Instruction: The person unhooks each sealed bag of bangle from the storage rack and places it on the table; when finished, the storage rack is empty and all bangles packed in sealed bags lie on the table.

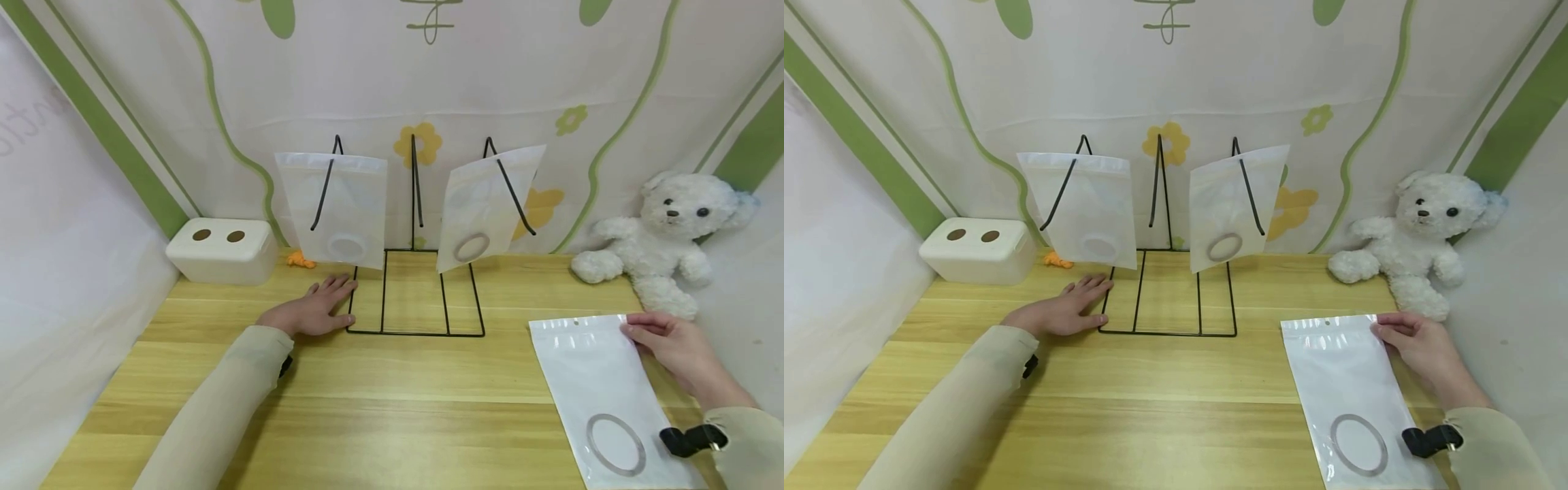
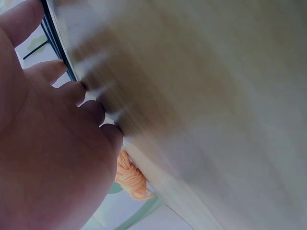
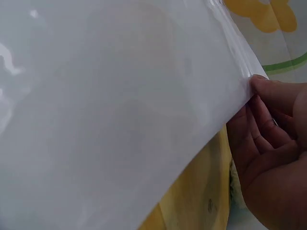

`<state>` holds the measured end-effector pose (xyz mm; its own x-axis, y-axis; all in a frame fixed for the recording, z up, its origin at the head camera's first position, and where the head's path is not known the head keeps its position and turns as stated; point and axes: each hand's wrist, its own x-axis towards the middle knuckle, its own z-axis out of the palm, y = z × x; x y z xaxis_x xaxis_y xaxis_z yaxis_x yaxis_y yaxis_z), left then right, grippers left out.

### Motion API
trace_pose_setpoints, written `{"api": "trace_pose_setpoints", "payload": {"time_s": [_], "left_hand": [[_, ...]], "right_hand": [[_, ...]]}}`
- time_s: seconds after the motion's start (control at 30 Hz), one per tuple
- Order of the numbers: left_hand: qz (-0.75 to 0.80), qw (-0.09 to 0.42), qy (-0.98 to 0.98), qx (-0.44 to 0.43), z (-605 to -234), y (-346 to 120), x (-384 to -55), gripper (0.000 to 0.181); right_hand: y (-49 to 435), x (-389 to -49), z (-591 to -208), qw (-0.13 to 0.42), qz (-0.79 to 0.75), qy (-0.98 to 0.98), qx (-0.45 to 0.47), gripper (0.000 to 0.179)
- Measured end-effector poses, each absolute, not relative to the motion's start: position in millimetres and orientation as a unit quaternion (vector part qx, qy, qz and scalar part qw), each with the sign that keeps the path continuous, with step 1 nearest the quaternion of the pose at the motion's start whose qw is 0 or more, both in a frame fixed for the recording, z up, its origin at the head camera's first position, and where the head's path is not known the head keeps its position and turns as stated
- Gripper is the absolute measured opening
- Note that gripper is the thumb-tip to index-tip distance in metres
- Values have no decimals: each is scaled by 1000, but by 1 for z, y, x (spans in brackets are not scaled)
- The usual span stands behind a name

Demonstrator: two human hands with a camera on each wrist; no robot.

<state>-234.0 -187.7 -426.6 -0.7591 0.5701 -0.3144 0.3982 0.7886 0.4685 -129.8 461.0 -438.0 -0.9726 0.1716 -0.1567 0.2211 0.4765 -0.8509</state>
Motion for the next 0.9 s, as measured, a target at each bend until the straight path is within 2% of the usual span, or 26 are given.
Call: {"api": "trace_pose_setpoints", "payload": {"time_s": [0.17, 0.3, 0.37, 0.73, 0.9], "left_hand": [[189, 228, 919, 262, -425, -187, -234, 82], [186, 229, 919, 261, -426, -187, -234, 82], [187, 229, 919, 262, -426, -187, -234, 82], [188, 234, 919, 258, -425, -187, -233, 82], [190, 235, 918, 258, -424, -188, -233, 82]], "right_hand": [[470, -131, -445, 21, -456, 884, 102, 10], [473, -131, -449, 17, -410, 908, 89, 32], [474, -131, -450, 15, -392, 916, 84, 38], [481, -135, -448, 26, -287, 953, 89, 45], [483, -136, -446, 41, -286, 954, 84, 49]]}}
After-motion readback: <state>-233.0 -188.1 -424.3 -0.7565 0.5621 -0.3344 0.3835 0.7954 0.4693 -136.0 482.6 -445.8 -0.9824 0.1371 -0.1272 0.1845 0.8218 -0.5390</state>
